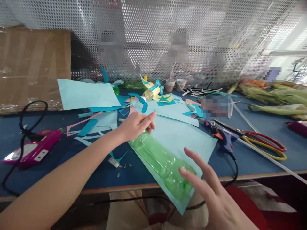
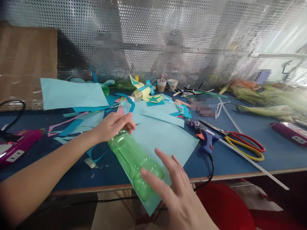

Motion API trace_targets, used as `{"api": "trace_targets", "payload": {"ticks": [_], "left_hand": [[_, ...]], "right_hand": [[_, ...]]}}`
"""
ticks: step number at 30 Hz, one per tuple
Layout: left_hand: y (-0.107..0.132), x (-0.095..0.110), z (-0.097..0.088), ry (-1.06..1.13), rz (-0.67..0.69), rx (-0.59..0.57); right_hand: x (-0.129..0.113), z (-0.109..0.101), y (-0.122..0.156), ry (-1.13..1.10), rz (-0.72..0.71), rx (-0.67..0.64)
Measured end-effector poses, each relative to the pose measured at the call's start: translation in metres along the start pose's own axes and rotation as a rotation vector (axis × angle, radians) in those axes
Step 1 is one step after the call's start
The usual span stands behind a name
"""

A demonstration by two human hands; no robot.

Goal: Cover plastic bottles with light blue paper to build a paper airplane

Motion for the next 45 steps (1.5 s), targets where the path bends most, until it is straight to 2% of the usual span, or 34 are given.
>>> {"api": "trace_targets", "payload": {"ticks": [2, 7, 13, 20, 24, 26, 29, 33, 36, 39, 41, 45], "left_hand": [[-0.001, 0.0, 0.0, -0.042, 0.023, 0.007], [-0.004, -0.001, -0.001, -0.164, 0.085, 0.046], [-0.002, 0.006, 0.001, -0.277, 0.232, 0.031], [-0.001, 0.006, 0.0, -0.34, 0.29, 0.016], [-0.001, 0.007, -0.001, -0.403, 0.404, 0.058], [0.0, 0.01, -0.002, -0.386, 0.465, 0.07], [0.003, 0.019, -0.003, -0.295, 0.5, 0.003], [0.018, 0.035, -0.001, -0.292, 0.473, -0.137], [0.039, 0.041, 0.002, -0.397, 0.525, -0.159], [0.06, 0.035, 0.004, -0.475, 0.575, -0.12], [0.067, 0.027, 0.001, -0.509, 0.594, -0.032], [0.067, 0.015, -0.003, -0.51, 0.608, -0.055]], "right_hand": [[0.001, 0.006, 0.015, -0.01, -0.061, 0.032], [0.004, 0.02, 0.033, 0.006, -0.049, 0.146], [-0.007, 0.024, 0.032, 0.023, -0.047, 0.281], [-0.01, 0.03, 0.033, 0.0, -0.005, 0.39], [-0.009, 0.034, 0.029, -0.007, 0.009, 0.386], [-0.011, 0.034, 0.024, -0.021, 0.013, 0.396], [-0.012, 0.032, 0.017, -0.061, 0.02, 0.428], [-0.012, 0.032, 0.015, -0.102, 0.011, 0.451], [-0.009, 0.033, 0.013, -0.105, 0.014, 0.458], [-0.007, 0.031, 0.009, -0.104, 0.027, 0.459], [-0.007, 0.03, 0.008, -0.107, 0.034, 0.452], [-0.007, 0.03, 0.009, -0.112, 0.07, 0.437]]}}
Point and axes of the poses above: each hand's wrist, its own y-axis away from the middle knuckle, its own z-axis out of the palm, x = y × z, the point moved 3 cm from there along -y, towards the middle knuckle, and after that the axes turned 11 degrees about x, right-handed, at the moved point
